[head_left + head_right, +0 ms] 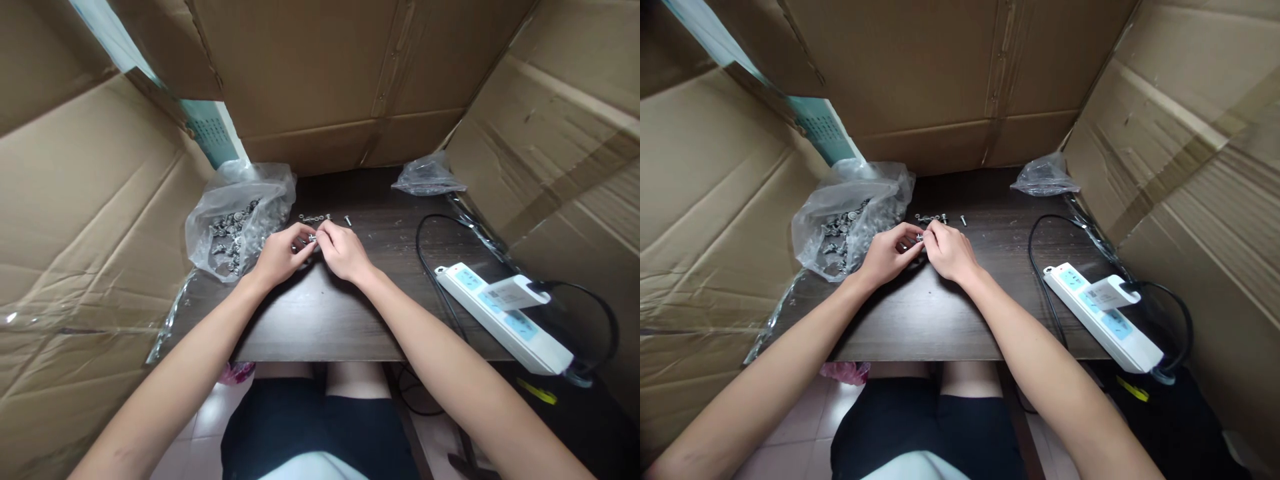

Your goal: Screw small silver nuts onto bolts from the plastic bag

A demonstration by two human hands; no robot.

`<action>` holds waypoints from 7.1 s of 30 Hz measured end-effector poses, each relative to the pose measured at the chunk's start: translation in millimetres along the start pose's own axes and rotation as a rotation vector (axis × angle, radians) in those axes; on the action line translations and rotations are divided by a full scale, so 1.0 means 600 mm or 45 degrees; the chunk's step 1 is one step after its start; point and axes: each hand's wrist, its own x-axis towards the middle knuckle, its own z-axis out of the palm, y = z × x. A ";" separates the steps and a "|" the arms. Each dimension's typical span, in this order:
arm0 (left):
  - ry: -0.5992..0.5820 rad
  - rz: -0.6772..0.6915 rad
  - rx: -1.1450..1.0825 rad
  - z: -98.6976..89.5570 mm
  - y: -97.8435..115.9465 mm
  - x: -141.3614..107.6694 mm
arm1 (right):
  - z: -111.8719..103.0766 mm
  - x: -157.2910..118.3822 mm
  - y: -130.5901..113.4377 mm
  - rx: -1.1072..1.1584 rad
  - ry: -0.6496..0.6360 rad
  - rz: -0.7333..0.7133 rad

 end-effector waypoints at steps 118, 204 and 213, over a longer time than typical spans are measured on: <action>-0.030 -0.080 -0.078 -0.001 -0.008 0.000 | 0.004 0.002 0.004 0.003 0.022 0.005; -0.035 -0.102 -0.087 0.000 -0.012 0.001 | 0.009 0.003 0.009 0.016 0.039 -0.009; -0.039 -0.101 -0.054 0.000 -0.011 0.001 | 0.008 0.002 0.006 -0.006 0.027 0.009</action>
